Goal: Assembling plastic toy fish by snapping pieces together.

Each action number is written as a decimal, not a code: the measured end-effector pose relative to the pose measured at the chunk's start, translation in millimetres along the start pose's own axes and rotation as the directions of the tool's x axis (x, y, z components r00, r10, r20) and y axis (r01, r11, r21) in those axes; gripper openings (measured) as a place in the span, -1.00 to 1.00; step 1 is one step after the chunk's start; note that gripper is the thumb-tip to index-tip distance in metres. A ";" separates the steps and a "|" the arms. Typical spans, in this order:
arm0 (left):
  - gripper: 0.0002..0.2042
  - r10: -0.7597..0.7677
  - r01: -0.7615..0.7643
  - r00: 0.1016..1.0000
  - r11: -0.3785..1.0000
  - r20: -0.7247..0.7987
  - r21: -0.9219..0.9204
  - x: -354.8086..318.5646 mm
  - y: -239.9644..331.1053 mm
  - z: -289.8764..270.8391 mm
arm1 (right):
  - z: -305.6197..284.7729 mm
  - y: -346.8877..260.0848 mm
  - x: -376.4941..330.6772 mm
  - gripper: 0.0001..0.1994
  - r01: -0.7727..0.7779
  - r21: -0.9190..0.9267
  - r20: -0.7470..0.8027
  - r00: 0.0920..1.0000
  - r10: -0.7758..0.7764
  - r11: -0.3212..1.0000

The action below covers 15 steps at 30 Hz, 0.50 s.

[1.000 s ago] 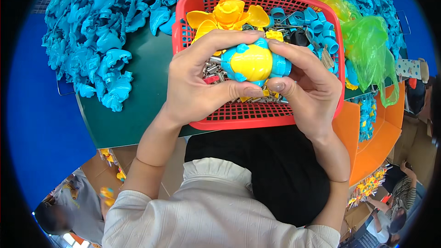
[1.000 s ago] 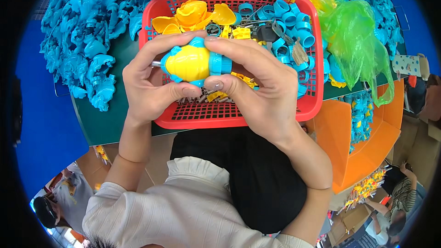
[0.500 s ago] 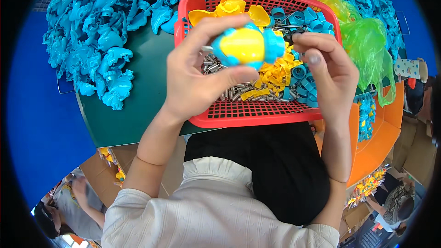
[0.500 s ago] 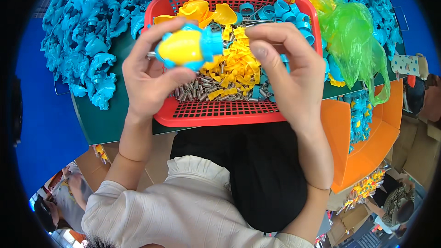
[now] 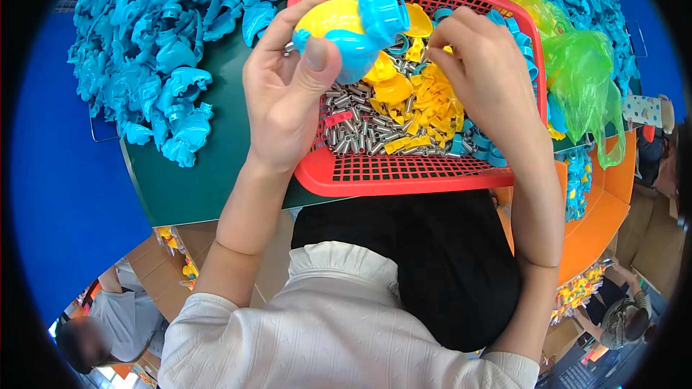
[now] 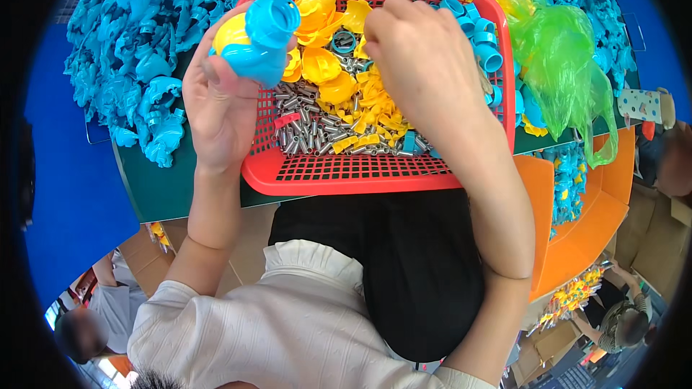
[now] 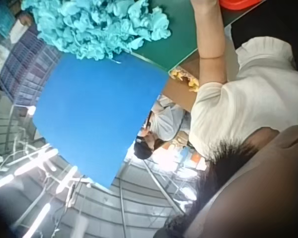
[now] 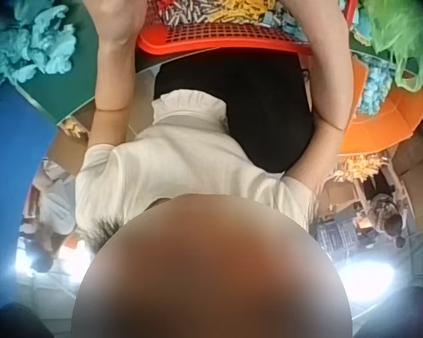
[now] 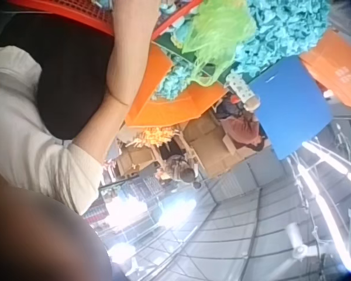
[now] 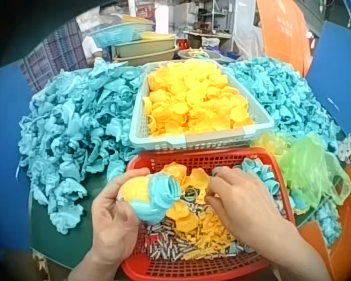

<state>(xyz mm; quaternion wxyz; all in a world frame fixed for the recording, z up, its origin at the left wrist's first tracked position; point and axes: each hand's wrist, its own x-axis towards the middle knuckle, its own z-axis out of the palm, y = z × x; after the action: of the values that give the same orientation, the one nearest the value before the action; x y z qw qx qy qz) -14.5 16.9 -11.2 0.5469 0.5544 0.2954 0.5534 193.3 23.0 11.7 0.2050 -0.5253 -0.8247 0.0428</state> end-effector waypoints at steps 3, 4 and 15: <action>-0.37 0.004 -0.005 1.000 1.000 0.028 0.021 -0.1 -0.5 0.0 | 6.3 -1.1 8.3 -0.90 0.005 0.031 0.007 1.000 -0.005 1.000; -0.36 0.003 -0.003 1.000 1.000 0.013 0.000 -0.6 -0.9 -0.3 | 8.7 -1.7 11.3 -0.89 0.030 0.028 0.049 0.998 -0.031 0.999; -0.49 0.041 -0.047 0.997 0.994 -0.069 -0.099 -0.6 4.1 9.6 | 9.6 5.9 7.6 -0.81 -0.034 0.289 0.038 0.999 0.025 0.957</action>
<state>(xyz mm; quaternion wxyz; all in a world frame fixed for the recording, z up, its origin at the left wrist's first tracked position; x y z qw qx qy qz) -6.8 12.8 -5.5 0.5517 0.5138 0.2729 0.5976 191.9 33.8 3.5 0.2651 -0.5011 -0.8050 0.1750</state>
